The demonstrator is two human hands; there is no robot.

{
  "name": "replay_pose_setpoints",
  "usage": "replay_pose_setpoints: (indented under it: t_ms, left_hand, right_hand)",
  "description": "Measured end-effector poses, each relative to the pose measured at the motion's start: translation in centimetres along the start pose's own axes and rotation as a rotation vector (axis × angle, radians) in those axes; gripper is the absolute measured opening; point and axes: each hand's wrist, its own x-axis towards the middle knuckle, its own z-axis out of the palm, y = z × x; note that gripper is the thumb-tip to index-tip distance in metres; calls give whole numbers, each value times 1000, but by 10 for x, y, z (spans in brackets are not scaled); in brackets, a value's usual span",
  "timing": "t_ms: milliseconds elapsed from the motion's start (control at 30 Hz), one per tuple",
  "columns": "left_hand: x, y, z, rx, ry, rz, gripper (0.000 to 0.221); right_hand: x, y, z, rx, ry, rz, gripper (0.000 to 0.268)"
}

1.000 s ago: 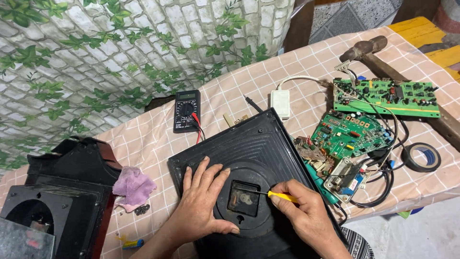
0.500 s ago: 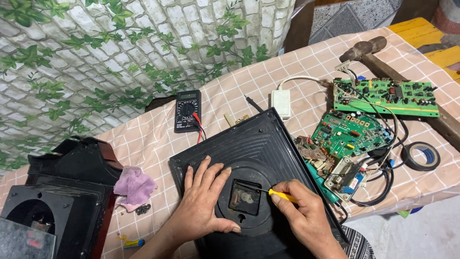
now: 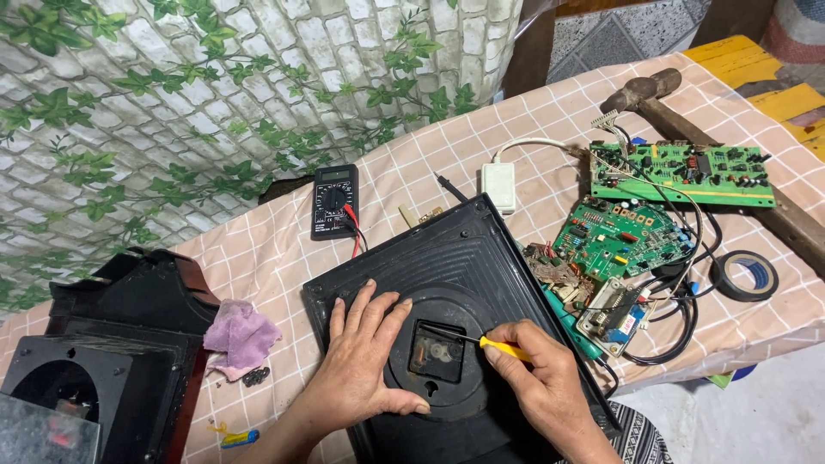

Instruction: Removing screws from the back panel of an electronic device to disassemble it.

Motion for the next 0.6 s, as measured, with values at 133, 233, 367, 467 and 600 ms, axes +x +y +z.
replay_pose_setpoints:
  t_ms: [133,233,367,467,600]
  left_hand:
    - [0,2,-2,-10,-2,2,129]
    - [0,1,-1,3,-8,0,131]
    - [0,1,0,15,-5,-2,133]
    - [0,0,1,3,-17,-8,132]
    - [0,1,0,19,-7,-9,134]
  right_hand:
    - [0,2,0,-13,-3,-36,12]
    - [-1,0,1,-16,-2,-43,11]
    - [-2,1,2,-17,14,-49,11]
    - [-2,-1,2,-11,13,-49,11]
    - [-3,-1,2,5,14,-44,11]
